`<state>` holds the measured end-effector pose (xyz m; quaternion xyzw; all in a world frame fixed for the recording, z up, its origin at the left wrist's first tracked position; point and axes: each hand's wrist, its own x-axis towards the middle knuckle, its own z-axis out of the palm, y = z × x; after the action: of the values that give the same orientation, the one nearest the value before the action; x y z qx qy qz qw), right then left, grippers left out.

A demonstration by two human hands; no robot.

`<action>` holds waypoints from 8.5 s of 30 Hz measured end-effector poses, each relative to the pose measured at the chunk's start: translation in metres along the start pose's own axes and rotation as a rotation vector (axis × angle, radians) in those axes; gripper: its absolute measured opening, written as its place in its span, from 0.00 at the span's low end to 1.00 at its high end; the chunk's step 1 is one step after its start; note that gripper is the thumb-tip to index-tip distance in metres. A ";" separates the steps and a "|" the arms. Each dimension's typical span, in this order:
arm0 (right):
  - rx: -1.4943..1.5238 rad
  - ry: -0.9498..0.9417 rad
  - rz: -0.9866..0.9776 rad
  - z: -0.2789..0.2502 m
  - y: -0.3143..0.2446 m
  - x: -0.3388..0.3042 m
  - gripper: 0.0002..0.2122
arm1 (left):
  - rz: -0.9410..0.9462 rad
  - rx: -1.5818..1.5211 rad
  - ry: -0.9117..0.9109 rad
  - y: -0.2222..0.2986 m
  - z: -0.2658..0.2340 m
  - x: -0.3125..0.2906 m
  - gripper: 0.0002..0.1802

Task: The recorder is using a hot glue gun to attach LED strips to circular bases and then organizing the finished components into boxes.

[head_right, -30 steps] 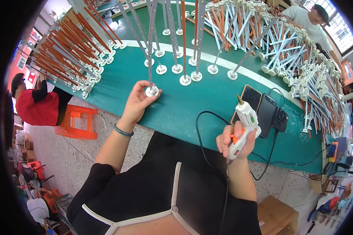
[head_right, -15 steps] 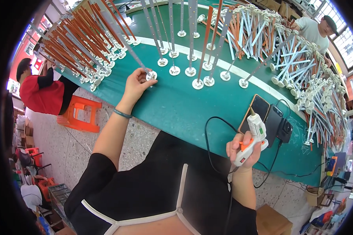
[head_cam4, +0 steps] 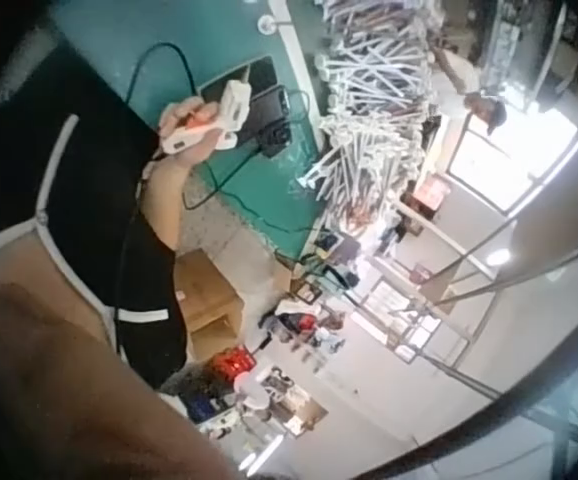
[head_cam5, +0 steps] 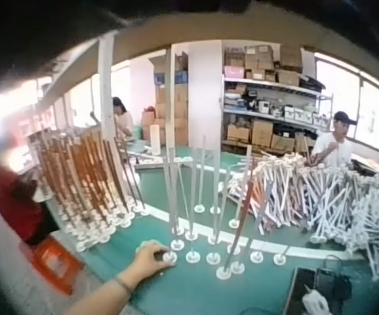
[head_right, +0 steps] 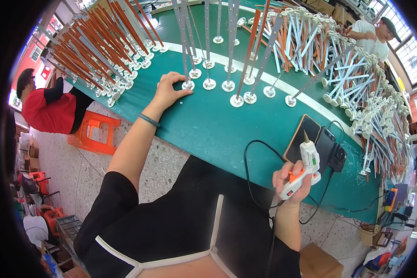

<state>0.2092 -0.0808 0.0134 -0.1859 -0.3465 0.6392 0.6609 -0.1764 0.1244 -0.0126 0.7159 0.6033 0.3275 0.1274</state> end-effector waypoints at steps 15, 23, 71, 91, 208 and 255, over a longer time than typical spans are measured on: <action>0.047 -0.013 -0.021 -0.006 0.002 -0.005 0.19 | 0.002 0.052 -0.054 0.003 -0.005 -0.004 0.27; 0.010 0.004 -0.023 -0.005 0.003 -0.003 0.18 | 0.019 -0.047 -0.033 0.009 -0.017 -0.011 0.29; -0.431 0.255 -0.170 0.089 -0.001 0.036 0.20 | -0.181 -1.654 -0.697 0.149 0.020 -0.135 0.38; -0.527 0.160 -0.069 0.087 0.009 0.032 0.19 | -0.419 -1.892 -0.724 0.160 0.042 -0.149 0.18; -0.665 0.795 -0.210 -0.220 -0.205 -0.118 0.16 | -0.118 -2.082 -0.321 0.118 -0.003 -0.147 0.28; -1.352 -0.206 0.052 0.138 0.039 0.106 0.23 | -0.482 0.895 0.339 -0.141 -0.520 0.094 0.18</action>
<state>0.0791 -0.0005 0.1049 -0.5043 -0.7260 0.3125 0.3479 -0.6049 0.1367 0.3278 0.4783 0.8435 0.1107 -0.2179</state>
